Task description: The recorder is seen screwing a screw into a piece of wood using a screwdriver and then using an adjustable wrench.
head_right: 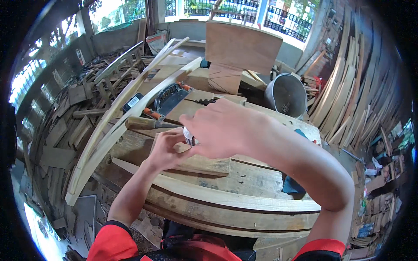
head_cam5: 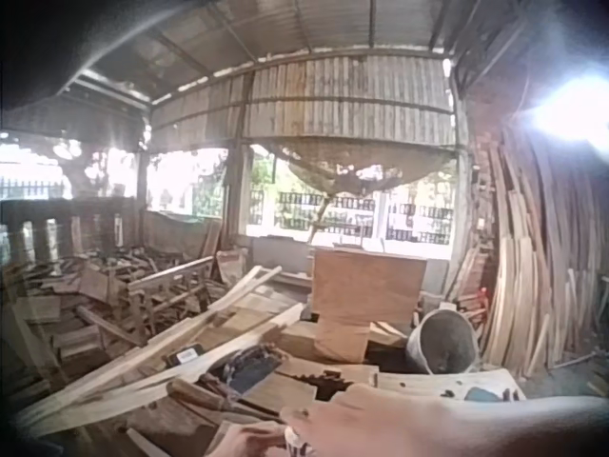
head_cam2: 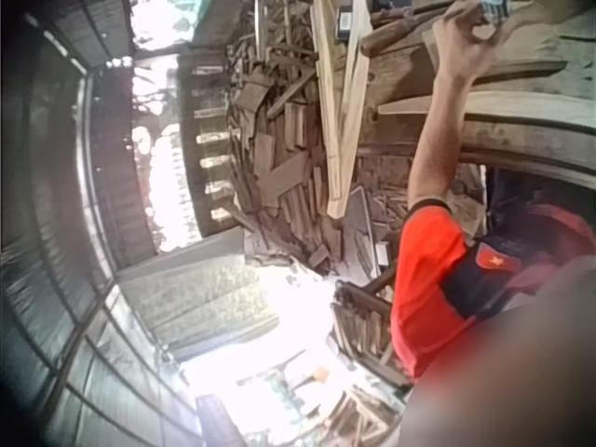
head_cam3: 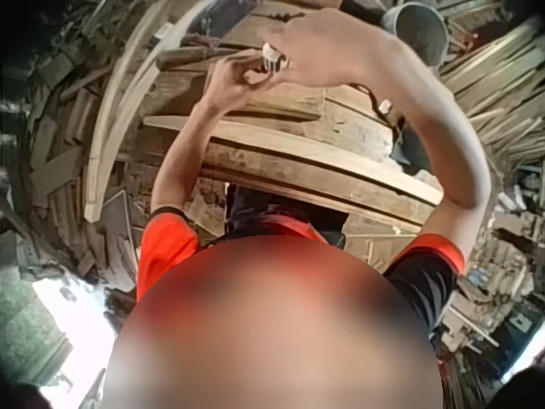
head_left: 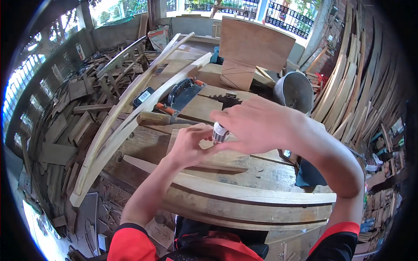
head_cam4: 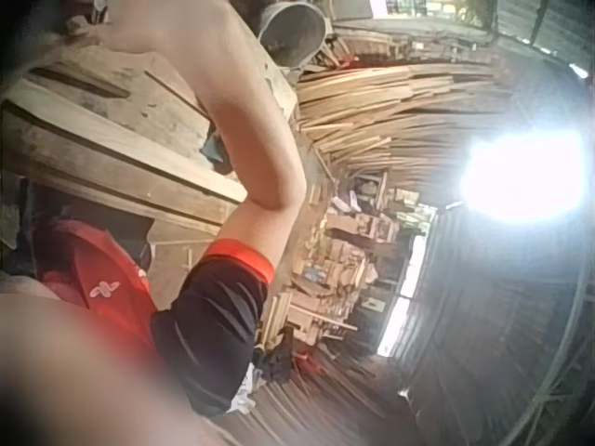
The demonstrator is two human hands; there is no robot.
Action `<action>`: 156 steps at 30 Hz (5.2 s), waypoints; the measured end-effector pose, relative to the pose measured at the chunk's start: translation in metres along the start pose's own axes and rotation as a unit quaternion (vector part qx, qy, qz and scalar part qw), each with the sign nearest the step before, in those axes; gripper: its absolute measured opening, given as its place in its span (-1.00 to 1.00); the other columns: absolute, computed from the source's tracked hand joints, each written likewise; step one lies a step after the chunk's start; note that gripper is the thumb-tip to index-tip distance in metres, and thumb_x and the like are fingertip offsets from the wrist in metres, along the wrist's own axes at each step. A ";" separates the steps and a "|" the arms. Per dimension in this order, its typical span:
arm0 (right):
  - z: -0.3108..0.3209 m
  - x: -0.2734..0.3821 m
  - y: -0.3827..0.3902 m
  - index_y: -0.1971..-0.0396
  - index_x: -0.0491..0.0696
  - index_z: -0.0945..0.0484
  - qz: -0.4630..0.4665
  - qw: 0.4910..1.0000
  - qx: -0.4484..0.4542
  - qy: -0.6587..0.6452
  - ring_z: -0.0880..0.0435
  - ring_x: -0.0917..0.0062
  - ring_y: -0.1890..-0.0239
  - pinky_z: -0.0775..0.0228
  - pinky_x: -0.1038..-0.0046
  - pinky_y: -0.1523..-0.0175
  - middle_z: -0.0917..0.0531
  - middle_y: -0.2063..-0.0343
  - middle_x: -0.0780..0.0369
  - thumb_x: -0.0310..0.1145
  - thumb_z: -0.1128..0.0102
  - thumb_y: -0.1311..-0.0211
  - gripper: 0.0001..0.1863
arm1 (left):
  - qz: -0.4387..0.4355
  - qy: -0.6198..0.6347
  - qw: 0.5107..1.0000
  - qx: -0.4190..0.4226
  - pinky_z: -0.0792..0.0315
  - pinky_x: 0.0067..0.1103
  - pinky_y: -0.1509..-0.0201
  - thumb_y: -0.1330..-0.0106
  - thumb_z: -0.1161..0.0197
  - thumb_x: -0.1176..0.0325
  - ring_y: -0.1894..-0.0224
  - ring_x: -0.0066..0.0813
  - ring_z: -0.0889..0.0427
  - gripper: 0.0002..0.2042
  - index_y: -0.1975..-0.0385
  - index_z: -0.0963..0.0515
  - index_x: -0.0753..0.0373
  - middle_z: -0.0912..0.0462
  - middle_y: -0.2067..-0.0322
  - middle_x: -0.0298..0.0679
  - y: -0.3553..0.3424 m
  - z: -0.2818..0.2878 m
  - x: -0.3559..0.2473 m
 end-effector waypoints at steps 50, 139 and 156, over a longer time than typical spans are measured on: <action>0.028 -0.010 -0.014 0.42 -0.16 -0.67 0.000 0.990 0.066 0.122 -0.71 0.14 0.40 -0.50 0.19 0.22 -0.65 0.58 0.09 0.21 -0.12 -0.38 -0.37 | 0.010 -0.084 0.996 -0.036 -0.58 -0.39 0.26 -0.20 -0.51 -0.01 0.25 -0.25 -0.73 -0.64 0.26 -0.62 0.13 -0.65 0.28 -0.35 0.001 0.005 -0.013; 0.029 0.013 -0.048 0.66 -0.16 -0.51 -0.306 0.890 0.328 0.089 -0.50 0.36 0.70 -0.42 0.24 0.52 -0.47 0.77 0.20 0.28 0.05 -0.50 -0.22 | 0.146 -0.153 0.972 0.101 -0.51 -0.23 -0.14 -0.39 -0.08 0.23 0.03 -0.03 -0.68 -0.67 -0.05 -0.66 0.10 -0.74 0.15 -0.03 0.021 -0.009 0.032; -0.001 -0.006 -0.033 0.51 -0.21 -0.61 -0.212 0.941 0.254 0.070 -0.44 0.53 0.65 -0.24 0.41 0.49 -0.47 0.67 0.21 0.18 -0.29 -0.32 -0.36 | 0.094 -0.165 0.979 0.075 -0.55 -0.22 -0.10 -0.40 -0.09 0.20 0.12 -0.01 -0.72 -0.66 0.00 -0.67 0.20 -0.75 0.23 -0.01 0.022 -0.013 0.041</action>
Point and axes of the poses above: each hand's wrist, its own y-axis away from the middle knuckle, its own z-axis out of the back of the hand, x = y × z, the point moved 1 cm from there along -y, towards the middle knuckle
